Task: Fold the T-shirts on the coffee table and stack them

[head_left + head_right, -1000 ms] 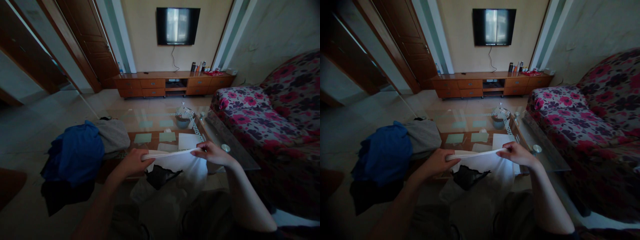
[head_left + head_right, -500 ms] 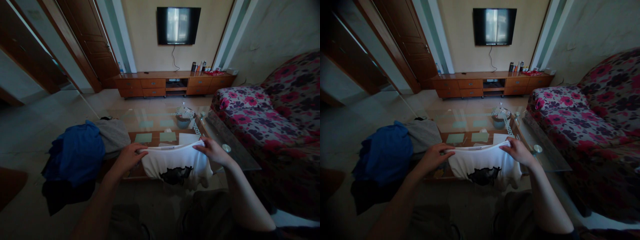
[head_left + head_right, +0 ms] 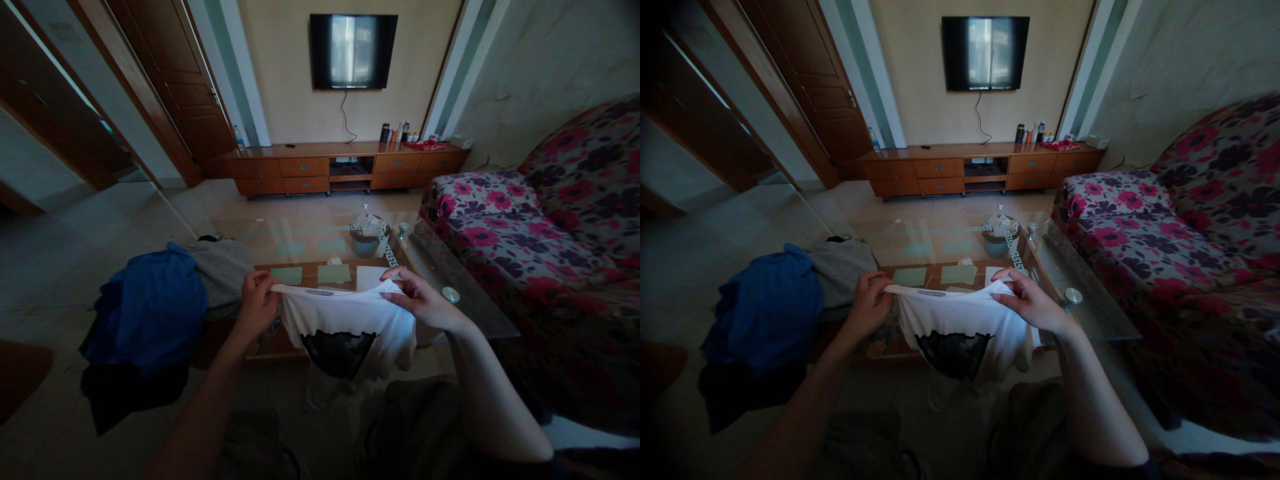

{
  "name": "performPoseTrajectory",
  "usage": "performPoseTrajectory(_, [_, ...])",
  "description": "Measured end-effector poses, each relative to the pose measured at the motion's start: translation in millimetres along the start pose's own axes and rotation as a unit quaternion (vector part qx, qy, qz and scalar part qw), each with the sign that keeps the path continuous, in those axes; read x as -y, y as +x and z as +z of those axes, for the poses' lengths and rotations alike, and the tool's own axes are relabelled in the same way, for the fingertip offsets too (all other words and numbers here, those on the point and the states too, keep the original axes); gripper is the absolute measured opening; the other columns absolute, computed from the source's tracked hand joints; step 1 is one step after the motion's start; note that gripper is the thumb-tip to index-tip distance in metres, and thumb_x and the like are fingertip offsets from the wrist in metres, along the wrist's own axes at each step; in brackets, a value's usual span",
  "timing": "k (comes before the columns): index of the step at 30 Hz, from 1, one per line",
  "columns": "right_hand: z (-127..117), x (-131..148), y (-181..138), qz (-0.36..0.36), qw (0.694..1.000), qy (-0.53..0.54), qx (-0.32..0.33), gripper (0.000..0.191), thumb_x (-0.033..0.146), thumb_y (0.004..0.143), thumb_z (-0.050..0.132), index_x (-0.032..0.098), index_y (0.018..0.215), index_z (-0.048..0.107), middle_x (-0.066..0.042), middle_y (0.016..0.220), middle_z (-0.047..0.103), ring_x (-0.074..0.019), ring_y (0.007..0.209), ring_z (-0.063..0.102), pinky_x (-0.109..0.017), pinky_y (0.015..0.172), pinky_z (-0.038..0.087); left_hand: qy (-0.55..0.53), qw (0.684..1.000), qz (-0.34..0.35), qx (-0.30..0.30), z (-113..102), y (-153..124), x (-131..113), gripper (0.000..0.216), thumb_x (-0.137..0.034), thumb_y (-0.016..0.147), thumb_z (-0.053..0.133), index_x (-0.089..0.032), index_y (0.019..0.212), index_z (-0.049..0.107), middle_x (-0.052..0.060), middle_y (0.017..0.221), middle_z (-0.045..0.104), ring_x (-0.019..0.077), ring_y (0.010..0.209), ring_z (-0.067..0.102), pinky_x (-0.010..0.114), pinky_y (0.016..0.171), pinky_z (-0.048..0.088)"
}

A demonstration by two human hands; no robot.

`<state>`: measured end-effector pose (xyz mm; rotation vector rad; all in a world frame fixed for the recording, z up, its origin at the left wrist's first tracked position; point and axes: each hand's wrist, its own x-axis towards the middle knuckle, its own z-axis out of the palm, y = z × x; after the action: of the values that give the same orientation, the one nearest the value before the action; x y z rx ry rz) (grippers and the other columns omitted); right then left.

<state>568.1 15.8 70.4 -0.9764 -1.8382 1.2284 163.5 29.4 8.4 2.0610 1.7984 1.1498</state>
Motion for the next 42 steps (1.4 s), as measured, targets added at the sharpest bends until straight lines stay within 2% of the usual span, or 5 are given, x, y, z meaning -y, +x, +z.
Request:
performPoseTrajectory(13, [-30, -21, -19, 0.154, 0.957, -0.226, 0.093, 0.038, 0.054, 0.087, 0.066, 0.018, 0.077, 0.071, -0.001, 0.067, 0.063, -0.0163, 0.062, 0.054, -0.028, 0.058, 0.039, -0.246, 0.961, -0.127, 0.024, -11, 5, -31, 0.021, -0.037, 0.086, 0.057, -0.021, 0.099, 0.059, -0.003, 0.076, 0.06, 0.0145, 0.067, 0.056, 0.021, 0.06, 0.044])
performPoseTrajectory(25, [-66, 111, -80, 0.08, 0.971, -0.212, 0.071, 0.044, 0.059, 0.077, 0.077, 0.017, 0.089, 0.072, -0.003, 0.078, 0.066, -0.0159, 0.068, 0.057, -0.025, 0.057, 0.043, 0.091, 0.958, 0.081, 0.258, -156, 7, -63, 0.018, -0.036, 0.078, 0.063, -0.026, 0.085, 0.077, 0.006, 0.084, 0.076, 0.0277, 0.08, 0.07, 0.034, 0.076, 0.051])
performPoseTrajectory(30, [-98, 163, -99, 0.072, 0.922, -0.378, 0.032, 0.041, 0.058, 0.082, 0.07, 0.018, 0.071, 0.071, -0.004, 0.063, 0.063, -0.0155, 0.054, 0.053, -0.028, 0.052, 0.04, 0.162, 0.972, 0.146, 0.083, -218, 15, -111, 0.021, -0.029, 0.08, 0.059, -0.018, 0.088, 0.075, 0.004, 0.088, 0.068, 0.0214, 0.082, 0.061, 0.035, 0.085, 0.047])
performPoseTrajectory(36, [-85, 211, -111, -0.164, 0.831, -0.346, -0.404, 0.031, 0.045, 0.094, 0.055, 0.02, 0.104, 0.07, -0.014, 0.095, 0.072, -0.0317, 0.095, 0.064, -0.042, 0.081, 0.053, 0.151, 0.963, 0.142, -0.174, -250, 0, -170, 0.033, -0.034, 0.093, 0.051, -0.016, 0.117, 0.064, 0.002, 0.105, 0.067, 0.0177, 0.09, 0.058, 0.028, 0.085, 0.046])
performPoseTrajectory(42, [-98, 245, -127, -0.084, 0.912, -0.379, -0.135, 0.034, 0.05, 0.086, 0.069, 0.017, 0.085, 0.074, -0.011, 0.086, 0.075, -0.0224, 0.079, 0.068, -0.034, 0.072, 0.054, 0.249, 0.95, 0.188, -0.005, -289, 12, -166, 0.039, -0.028, 0.085, 0.051, -0.017, 0.116, 0.07, -0.002, 0.1, 0.07, 0.0146, 0.087, 0.06, 0.026, 0.086, 0.042])
